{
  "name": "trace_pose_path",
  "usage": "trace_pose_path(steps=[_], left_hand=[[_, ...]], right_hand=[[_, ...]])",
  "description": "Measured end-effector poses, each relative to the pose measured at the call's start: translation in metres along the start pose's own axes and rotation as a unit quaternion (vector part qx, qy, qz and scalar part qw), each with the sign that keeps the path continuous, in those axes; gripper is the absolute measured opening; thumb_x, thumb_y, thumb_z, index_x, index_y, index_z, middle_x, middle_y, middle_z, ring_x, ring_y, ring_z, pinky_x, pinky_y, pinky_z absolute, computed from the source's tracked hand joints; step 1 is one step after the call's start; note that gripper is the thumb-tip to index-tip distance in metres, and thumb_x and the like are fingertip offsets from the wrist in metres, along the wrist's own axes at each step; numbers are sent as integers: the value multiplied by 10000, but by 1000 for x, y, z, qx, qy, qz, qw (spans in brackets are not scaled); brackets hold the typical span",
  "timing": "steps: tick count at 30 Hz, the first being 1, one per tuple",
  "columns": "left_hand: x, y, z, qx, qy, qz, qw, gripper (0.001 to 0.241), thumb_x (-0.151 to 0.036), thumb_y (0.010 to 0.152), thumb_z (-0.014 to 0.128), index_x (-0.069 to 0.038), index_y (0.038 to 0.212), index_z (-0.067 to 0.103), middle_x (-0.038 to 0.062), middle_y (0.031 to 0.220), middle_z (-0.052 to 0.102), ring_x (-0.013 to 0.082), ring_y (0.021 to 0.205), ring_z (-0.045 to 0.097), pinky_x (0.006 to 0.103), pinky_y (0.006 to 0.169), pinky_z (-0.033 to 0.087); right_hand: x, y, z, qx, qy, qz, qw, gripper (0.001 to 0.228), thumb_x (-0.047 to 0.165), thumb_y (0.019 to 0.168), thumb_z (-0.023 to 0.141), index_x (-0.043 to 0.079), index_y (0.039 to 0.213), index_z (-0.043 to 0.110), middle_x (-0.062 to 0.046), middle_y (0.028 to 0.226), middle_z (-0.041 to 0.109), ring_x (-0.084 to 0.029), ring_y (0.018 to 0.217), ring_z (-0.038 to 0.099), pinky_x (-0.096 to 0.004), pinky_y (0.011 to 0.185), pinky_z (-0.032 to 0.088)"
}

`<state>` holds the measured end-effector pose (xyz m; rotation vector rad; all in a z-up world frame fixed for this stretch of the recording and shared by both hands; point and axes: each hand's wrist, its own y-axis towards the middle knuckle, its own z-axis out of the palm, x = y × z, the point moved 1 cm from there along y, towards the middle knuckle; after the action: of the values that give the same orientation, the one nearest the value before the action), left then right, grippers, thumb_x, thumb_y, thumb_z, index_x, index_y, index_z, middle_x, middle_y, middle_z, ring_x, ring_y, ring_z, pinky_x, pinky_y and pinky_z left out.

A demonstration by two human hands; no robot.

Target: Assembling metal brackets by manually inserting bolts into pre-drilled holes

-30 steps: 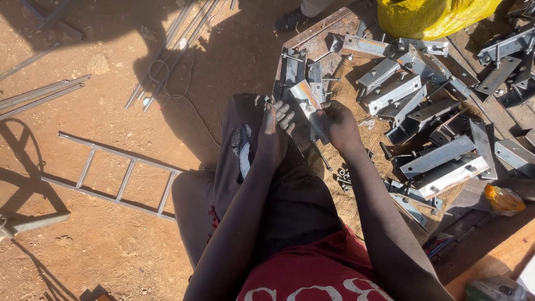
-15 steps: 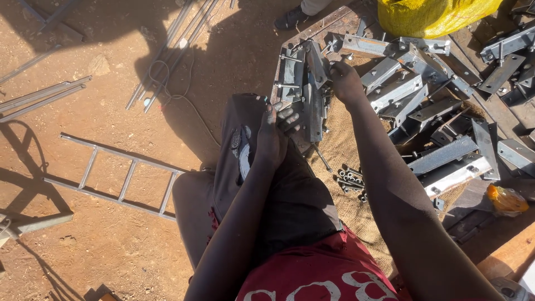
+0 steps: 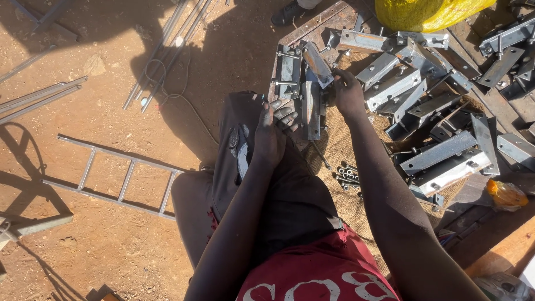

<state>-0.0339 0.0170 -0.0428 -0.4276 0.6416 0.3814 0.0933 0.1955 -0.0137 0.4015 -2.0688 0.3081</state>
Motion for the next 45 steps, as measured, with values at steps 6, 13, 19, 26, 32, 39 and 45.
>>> trace_pose_path(steps=[6, 13, 19, 26, 32, 39, 45], left_hand=[[-9, -9, 11, -7, 8, 3, 1000, 659, -630, 1017, 494, -117, 1425, 427, 140, 1243, 532, 301, 1201, 569, 465, 994, 481], [-7, -9, 9, 2, 43, 6, 999, 597, -584, 1032, 507, -115, 1395, 439, 135, 1236, 519, 312, 1213, 553, 505, 1027, 450], [-1, -6, 13, -24, 106, -1, 994, 671, -426, 1027, 620, -20, 1499, 371, 261, 1427, 419, 464, 1421, 349, 627, 1174, 215], [14, 1, 9, -43, 181, -42, 982, 584, -336, 937, 763, -71, 1400, 524, 243, 1513, 426, 385, 1394, 405, 533, 1107, 342], [53, 35, -26, -82, 118, -41, 989, 430, -263, 947, 782, -75, 1280, 584, 183, 1577, 333, 333, 1424, 344, 587, 1132, 335], [50, 39, -39, -84, 113, -31, 989, 344, -192, 942, 757, -38, 1213, 611, 232, 1491, 356, 375, 1383, 342, 614, 1057, 348], [24, 22, -22, -84, 103, -28, 991, 296, -198, 923, 761, -44, 1148, 643, 166, 1435, 406, 367, 1486, 260, 642, 1115, 260]], right_hand=[[-22, -42, 22, 30, -72, 53, 996, 620, 569, 990, 744, 23, 1180, 520, -224, 1154, 594, -442, 1135, 657, -587, 952, 513], [-15, -68, 44, 60, -206, 114, 970, 707, 407, 869, 834, 113, 1381, 445, -189, 1214, 654, -429, 1183, 660, -613, 1032, 505], [16, -86, 25, 36, -66, 95, 993, 569, 207, 843, 747, 32, 1356, 576, -113, 871, 760, -252, 811, 777, -463, 785, 574], [59, -114, -8, 85, 134, -10, 987, 369, 170, 956, 734, 8, 1280, 665, -180, 1049, 613, -341, 992, 674, -477, 783, 574], [-58, -83, -78, 105, -405, 117, 901, 365, 449, 976, 655, 133, 1090, 799, -168, 967, 753, -411, 972, 753, -523, 724, 591], [-26, -133, -73, 146, -472, 214, 843, 608, 543, 882, 724, 15, 1181, 754, -223, 1173, 762, -437, 1070, 744, -553, 804, 615], [-67, -127, -71, 134, -407, 181, 885, 694, 493, 857, 764, -46, 1283, 664, -261, 1273, 664, -501, 1104, 703, -625, 873, 592]])
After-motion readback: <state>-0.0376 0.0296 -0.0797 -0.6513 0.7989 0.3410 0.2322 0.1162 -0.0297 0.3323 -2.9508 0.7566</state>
